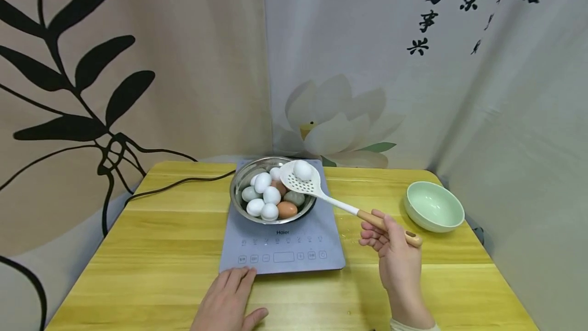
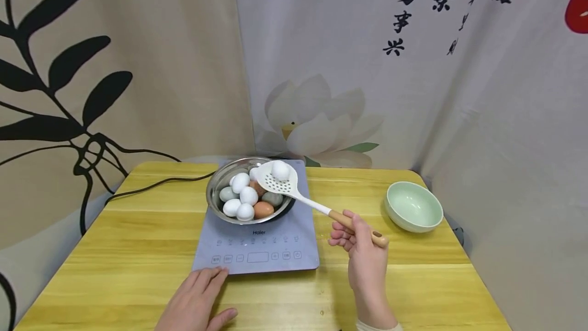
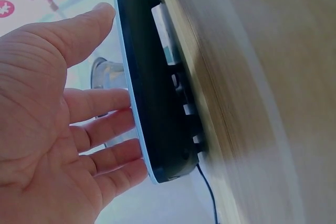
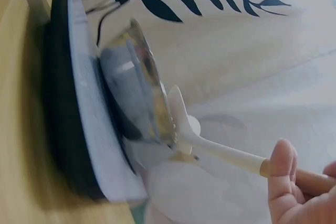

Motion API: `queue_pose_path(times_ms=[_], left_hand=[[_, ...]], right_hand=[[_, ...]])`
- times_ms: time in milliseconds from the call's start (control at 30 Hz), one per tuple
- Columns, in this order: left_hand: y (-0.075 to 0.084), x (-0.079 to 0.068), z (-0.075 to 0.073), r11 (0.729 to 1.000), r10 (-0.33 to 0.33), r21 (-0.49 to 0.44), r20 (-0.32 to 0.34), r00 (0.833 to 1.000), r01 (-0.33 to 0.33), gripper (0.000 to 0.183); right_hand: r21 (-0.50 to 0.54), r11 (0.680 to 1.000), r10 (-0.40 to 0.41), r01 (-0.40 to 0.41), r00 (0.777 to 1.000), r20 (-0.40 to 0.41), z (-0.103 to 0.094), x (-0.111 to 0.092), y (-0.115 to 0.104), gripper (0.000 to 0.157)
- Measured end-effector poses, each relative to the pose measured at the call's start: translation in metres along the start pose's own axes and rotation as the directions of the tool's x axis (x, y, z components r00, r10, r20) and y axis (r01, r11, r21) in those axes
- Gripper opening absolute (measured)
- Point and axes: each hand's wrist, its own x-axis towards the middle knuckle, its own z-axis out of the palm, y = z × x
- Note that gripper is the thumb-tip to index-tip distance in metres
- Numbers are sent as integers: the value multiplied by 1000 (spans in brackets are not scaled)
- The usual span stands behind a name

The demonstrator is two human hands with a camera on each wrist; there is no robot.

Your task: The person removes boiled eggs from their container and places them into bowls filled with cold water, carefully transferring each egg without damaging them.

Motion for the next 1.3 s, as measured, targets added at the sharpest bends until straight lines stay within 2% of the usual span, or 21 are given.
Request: queue_pose_path(times_ms=[167,300,367,467,533,700,833,1000,1167,1233,1300], left_hand=[[0,1,0,1000,-1,-10,1,1000,1,76],[0,1,-1,1000,-8,-12,25,1000,8,77],[0,1,-2,1000,-15,-16,40,999,16,78],[0,2,-4,999,-24,-28,58,998,26,78],[0,2,-4,999,-27,-31,65,998,29,78],[1,2,-3,1000,-19,-21,55,998,21,78],[1,1,-2,1000,-12,-9,42,999,12,79],[0,1,-2,1000,-5,-8,42,999,6,79],[1,1,-4,1000,-12,-15,58,998,13,78],[1,1,-5,1000,-15,-16,63,998,16,78],[2,1,-5,1000,-12,-12,62,998,13,79]], right_hand=[[6,999,-41,42,992,-123,-25,6,-26,36],[32,997,-53,63,970,-238,-56,13,-51,31],[88,993,-51,79,957,-286,-74,16,-62,29],[141,984,-52,111,930,-364,-101,18,-77,27],[145,982,-50,122,904,-424,-116,18,-84,26],[11,993,-89,113,832,-548,-145,15,-89,24],[-54,996,-91,74,799,-594,-163,16,-82,17],[-89,996,-57,4,799,-598,-176,20,-67,13],[-143,990,-77,-5,824,-561,-173,21,-58,11],[-206,979,-105,-7,842,-529,-170,20,-55,12],[-317,948,-147,-16,863,-484,-169,17,-52,16]])
